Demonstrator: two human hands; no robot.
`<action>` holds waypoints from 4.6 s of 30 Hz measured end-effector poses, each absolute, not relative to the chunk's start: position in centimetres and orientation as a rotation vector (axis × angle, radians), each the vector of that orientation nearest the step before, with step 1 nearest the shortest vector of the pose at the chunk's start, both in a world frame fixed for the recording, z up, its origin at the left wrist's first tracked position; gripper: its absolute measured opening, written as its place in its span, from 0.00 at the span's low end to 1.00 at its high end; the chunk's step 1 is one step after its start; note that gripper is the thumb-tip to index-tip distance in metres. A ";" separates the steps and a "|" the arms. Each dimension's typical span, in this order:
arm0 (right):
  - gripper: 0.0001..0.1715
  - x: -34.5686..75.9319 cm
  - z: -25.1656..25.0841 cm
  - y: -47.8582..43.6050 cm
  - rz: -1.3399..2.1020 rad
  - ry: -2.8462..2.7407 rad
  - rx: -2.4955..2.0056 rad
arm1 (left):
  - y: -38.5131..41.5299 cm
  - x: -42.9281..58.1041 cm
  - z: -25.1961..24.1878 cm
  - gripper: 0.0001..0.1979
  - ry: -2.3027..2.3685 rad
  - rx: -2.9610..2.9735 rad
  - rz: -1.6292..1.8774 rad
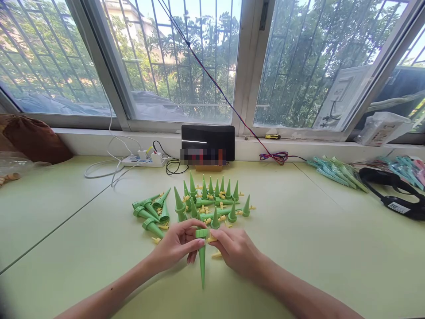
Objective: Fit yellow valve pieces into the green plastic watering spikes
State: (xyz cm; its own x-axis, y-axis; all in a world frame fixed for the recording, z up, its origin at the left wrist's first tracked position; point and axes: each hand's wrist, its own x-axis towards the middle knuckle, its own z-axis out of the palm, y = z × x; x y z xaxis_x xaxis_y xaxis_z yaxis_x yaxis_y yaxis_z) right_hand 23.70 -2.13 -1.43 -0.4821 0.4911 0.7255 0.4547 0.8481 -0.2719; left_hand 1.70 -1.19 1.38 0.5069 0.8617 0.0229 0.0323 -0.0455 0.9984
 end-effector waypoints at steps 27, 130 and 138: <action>0.25 23.8 -1.2 -2.4 0.262 -2.362 -0.854 | -1.7 1.9 1.5 0.14 0.865 1.636 0.830; 0.15 23.3 -0.9 -2.4 0.301 -2.068 -0.809 | -1.7 1.9 2.0 0.16 0.910 1.720 0.958; 0.11 23.5 -1.6 -2.1 0.258 -2.071 -0.800 | -1.5 2.0 1.7 0.20 0.895 1.620 0.908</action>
State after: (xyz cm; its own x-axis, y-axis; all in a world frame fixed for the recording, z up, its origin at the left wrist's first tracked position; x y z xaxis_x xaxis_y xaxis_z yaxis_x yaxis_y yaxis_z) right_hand 23.48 -2.08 -1.60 -0.4090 0.6272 0.6629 0.4452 0.7712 -0.4550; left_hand 1.96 -1.50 1.68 0.4370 0.8906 0.1263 0.1137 -0.1939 0.9744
